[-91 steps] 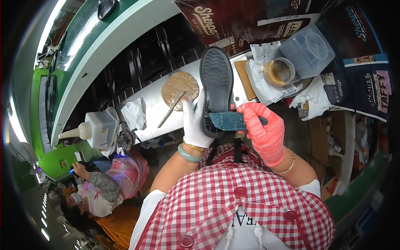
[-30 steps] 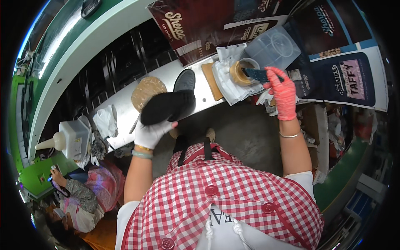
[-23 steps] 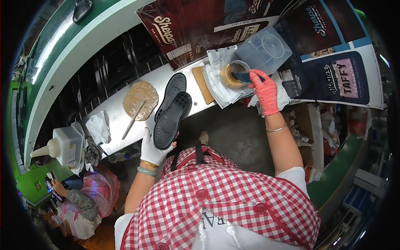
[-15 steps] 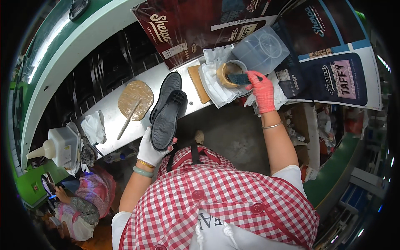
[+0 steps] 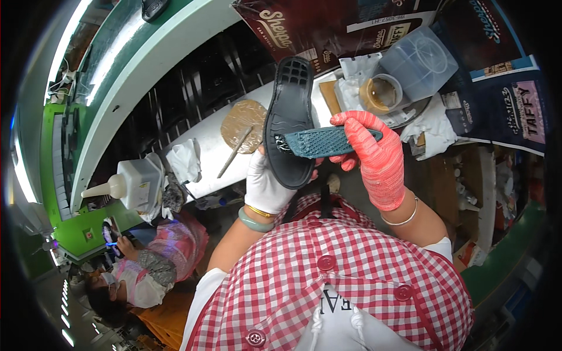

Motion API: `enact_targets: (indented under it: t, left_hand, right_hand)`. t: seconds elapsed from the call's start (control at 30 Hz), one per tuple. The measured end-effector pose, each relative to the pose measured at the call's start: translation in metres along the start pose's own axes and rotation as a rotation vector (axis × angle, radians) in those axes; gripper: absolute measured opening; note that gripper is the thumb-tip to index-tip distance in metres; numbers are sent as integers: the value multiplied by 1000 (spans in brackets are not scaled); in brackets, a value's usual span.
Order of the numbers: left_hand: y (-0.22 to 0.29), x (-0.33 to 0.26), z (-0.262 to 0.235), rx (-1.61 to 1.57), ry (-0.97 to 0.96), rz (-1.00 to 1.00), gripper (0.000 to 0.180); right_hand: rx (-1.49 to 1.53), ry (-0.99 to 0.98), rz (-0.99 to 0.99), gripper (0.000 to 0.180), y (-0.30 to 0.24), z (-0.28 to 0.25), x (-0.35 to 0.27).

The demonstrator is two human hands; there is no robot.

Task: The person scrubs the soles of black slip-on shoes with a blue brush, repeatedly dipping the brush into a small container of liquid. They handle the shoes one at a time, scrubbing the textured soles and then placing them on a green conveyor belt.

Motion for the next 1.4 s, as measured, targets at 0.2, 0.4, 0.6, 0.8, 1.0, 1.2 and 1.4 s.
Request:
enact_targets:
  t: [0.2, 0.4, 0.6, 0.8, 1.0, 1.2, 1.4]
  left_hand:
    - [-13, -3, 19, 65, 10, 98, 62]
    - [-16, -13, 11, 189, 39, 105, 69]
    - [-19, -22, 14, 303, -9, 13, 88]
    - [-21, -30, 20, 312, -84, -6, 83]
    - [-21, -38, 19, 330, -48, -36, 86]
    - [-18, -35, 13, 300, -70, 36, 83]
    - [-18, -31, 8, 292, -39, 42, 76]
  right_hand:
    - [-94, -11, -8, 21, 0, 7, -8]
    - [-81, 113, -254, 18, -1, 13, -15]
    - [-56, 146, -235, 17, -20, 5, -10]
    - [-53, 199, -350, 17, -35, -1, 4]
    - [-122, 135, -290, 17, -48, -5, 14]
    - [-103, 8, -175, 17, -25, 6, -17]
    - [-118, -56, -76, 16, -17, 8, -27]
Point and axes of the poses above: each hand's wrist, its own x-axis towards the middle knuckle, its own z-axis out of the palm, y = z × x, the point moved 2 cm from there along x, towards the middle knuckle, and after that the axes turned 10 degrees about -x, right-handed, at the moved point
